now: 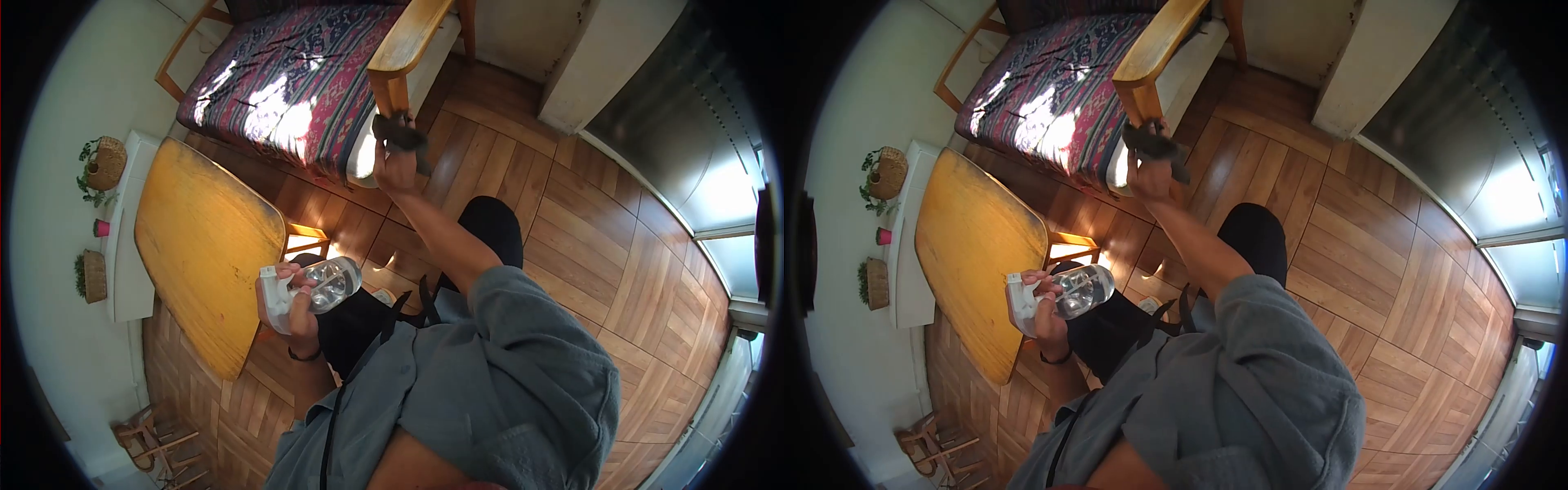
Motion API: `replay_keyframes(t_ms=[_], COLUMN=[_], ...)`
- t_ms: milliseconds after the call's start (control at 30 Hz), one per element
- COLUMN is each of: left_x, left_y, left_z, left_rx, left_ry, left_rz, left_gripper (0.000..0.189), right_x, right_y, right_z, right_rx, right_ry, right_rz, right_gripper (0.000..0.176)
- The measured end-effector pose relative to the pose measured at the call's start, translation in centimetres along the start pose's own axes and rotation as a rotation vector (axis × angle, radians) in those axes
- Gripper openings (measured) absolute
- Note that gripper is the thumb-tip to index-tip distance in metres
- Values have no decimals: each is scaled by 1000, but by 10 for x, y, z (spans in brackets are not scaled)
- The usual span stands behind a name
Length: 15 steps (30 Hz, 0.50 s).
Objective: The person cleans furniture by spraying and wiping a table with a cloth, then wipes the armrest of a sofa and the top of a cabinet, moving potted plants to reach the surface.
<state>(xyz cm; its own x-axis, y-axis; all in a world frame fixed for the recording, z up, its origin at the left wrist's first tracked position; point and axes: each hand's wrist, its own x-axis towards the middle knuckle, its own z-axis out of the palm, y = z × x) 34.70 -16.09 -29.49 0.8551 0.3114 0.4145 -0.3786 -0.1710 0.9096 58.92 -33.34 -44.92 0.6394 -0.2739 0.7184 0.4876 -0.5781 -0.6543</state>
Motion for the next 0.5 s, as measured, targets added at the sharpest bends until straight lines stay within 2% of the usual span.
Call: replay_keyframes(t_ms=[67,100,133,200,233,333,367,433,500], left_x=[-2,-4,-7,-4,-4,-13,-20,-27,-33], left_y=[5,14,18,20,27,29,27,22,24], left_z=[-7,-6,-8,-10,-9,-10,-10,-9,-8], left_rx=[11,34,33,20,34,48,38,25,42], left_ry=[-3,10,5,-5,-12,5,12,25,25], left_rz=[1,-17,5,70,99,85,77,80,53], left_gripper=[40,38,38,36,35,35,34,32,30], right_x=[10,19,28,60,70,82,79,80,79], right_y=[-15,-19,-25,-22,1,19,18,25,27], right_z=[5,9,11,-2,1,-6,-7,1,2], right_rx=[-63,37,145,532,711,270,402,355,336], right_ry=[97,164,244,216,129,-119,-58,-16,-95], right_rz=[-32,92,209,368,324,153,287,116,215], right_gripper=[58,65,73,81,80,65,55,55,53])
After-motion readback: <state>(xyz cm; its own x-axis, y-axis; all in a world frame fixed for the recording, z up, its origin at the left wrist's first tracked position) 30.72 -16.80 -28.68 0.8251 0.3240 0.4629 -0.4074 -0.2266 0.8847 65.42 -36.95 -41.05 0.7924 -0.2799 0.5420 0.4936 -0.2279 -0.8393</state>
